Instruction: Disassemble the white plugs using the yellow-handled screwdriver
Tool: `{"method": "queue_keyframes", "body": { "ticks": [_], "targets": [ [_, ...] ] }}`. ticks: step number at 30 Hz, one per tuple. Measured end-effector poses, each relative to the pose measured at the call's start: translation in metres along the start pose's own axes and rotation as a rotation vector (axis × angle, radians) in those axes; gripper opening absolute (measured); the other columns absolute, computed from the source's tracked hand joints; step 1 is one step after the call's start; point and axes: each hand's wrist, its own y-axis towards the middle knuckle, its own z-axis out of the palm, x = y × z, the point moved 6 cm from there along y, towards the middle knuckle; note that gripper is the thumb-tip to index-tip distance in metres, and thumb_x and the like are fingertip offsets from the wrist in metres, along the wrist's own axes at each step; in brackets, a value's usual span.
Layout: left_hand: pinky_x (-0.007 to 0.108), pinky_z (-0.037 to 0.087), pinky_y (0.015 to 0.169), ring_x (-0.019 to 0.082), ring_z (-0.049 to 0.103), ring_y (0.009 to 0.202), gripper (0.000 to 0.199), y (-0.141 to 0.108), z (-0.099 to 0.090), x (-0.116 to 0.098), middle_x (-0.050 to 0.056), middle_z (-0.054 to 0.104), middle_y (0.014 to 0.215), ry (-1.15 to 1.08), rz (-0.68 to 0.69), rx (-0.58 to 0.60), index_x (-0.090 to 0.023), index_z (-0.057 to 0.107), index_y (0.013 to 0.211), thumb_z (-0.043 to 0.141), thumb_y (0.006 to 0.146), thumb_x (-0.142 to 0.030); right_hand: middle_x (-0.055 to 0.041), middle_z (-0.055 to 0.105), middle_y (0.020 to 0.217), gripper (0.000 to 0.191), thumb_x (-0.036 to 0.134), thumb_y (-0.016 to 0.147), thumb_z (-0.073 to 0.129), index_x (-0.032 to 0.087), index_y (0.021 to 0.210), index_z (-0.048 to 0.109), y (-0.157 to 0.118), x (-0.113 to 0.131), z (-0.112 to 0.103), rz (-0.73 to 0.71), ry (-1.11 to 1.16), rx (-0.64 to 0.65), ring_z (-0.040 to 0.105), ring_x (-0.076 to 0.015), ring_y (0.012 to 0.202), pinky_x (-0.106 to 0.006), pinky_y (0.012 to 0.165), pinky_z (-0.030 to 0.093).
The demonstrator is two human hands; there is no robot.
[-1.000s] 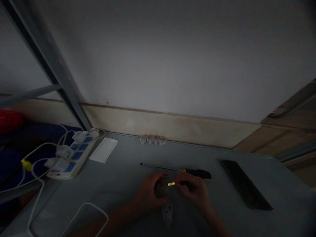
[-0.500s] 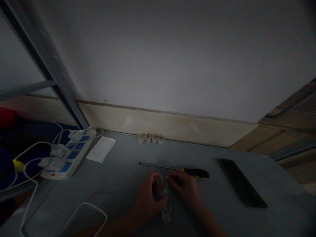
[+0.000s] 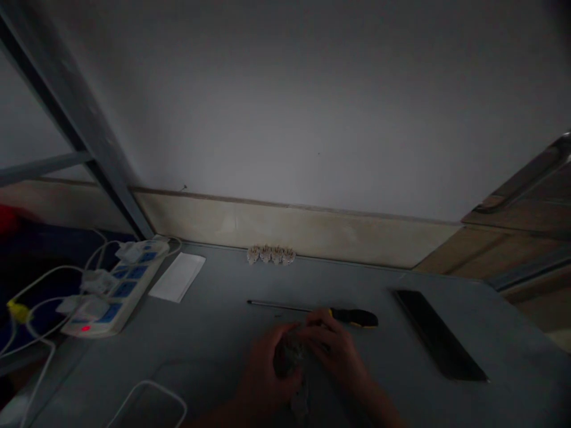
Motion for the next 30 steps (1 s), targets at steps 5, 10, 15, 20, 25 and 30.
{"method": "queue_keyframes", "body": {
  "ticks": [5,10,15,20,25,30],
  "targets": [
    [0.047,0.047,0.104,0.03,0.06,0.119,0.067,-0.003,0.005,0.006,0.013,0.063,0.13,0.026,0.079,0.02,-0.021,0.052,0.131,0.063,0.065,-0.014,-0.0045,0.063,0.084,0.018,0.017,0.091,0.055,0.021,0.086,0.072,-0.002,0.003,0.005,-0.07,-0.031,-0.004,0.062,-0.0105,0.073,-0.017,0.063,0.049],
    [0.045,0.048,0.101,0.03,0.061,0.114,0.069,-0.001,0.004,0.006,0.012,0.064,0.128,0.046,0.063,0.037,-0.022,0.052,0.131,0.065,0.063,-0.014,-0.0048,0.066,0.083,0.023,0.022,0.094,0.052,0.022,0.086,0.073,-0.002,0.007,-0.001,-0.082,-0.016,-0.048,0.065,-0.0105,0.073,-0.015,0.063,0.051],
    [0.035,0.054,0.079,0.024,0.065,0.088,0.062,0.006,0.003,0.004,0.007,0.069,0.1,-0.003,0.024,0.037,-0.022,0.055,0.123,0.066,0.062,-0.014,-0.0066,0.071,0.081,0.023,0.029,0.093,0.053,0.019,0.085,0.072,-0.002,-0.01,-0.026,0.11,0.005,-0.111,0.07,-0.015,0.075,-0.02,0.066,0.057],
    [0.033,0.051,0.075,0.021,0.063,0.084,0.054,0.006,-0.003,0.009,0.005,0.064,0.094,-0.019,-0.033,-0.098,-0.022,0.05,0.117,0.064,0.066,-0.012,-0.006,0.074,0.078,0.015,0.029,0.085,0.064,0.018,0.086,0.074,-0.006,-0.035,-0.025,0.363,0.004,-0.031,0.072,-0.0174,0.068,-0.02,0.055,0.056],
    [0.029,0.05,0.07,0.019,0.061,0.08,0.049,0.004,-0.002,0.009,0.004,0.062,0.092,-0.085,-0.032,-0.082,-0.022,0.045,0.112,0.062,0.068,-0.011,-0.0048,0.075,0.08,0.015,0.022,0.08,0.059,0.02,0.082,0.074,-0.006,-0.041,-0.012,0.425,0.006,0.086,0.072,-0.0195,0.074,-0.026,0.064,0.057],
    [0.031,0.05,0.073,0.02,0.061,0.08,0.05,0.005,-0.005,0.004,0.004,0.061,0.09,-0.077,-0.052,-0.079,-0.022,0.045,0.111,0.062,0.066,-0.009,-0.0039,0.073,0.078,0.015,0.019,0.079,0.057,0.021,0.08,0.071,-0.004,-0.036,-0.001,0.399,-0.014,0.115,0.07,-0.0197,0.073,-0.029,0.069,0.055]
  ]
}}
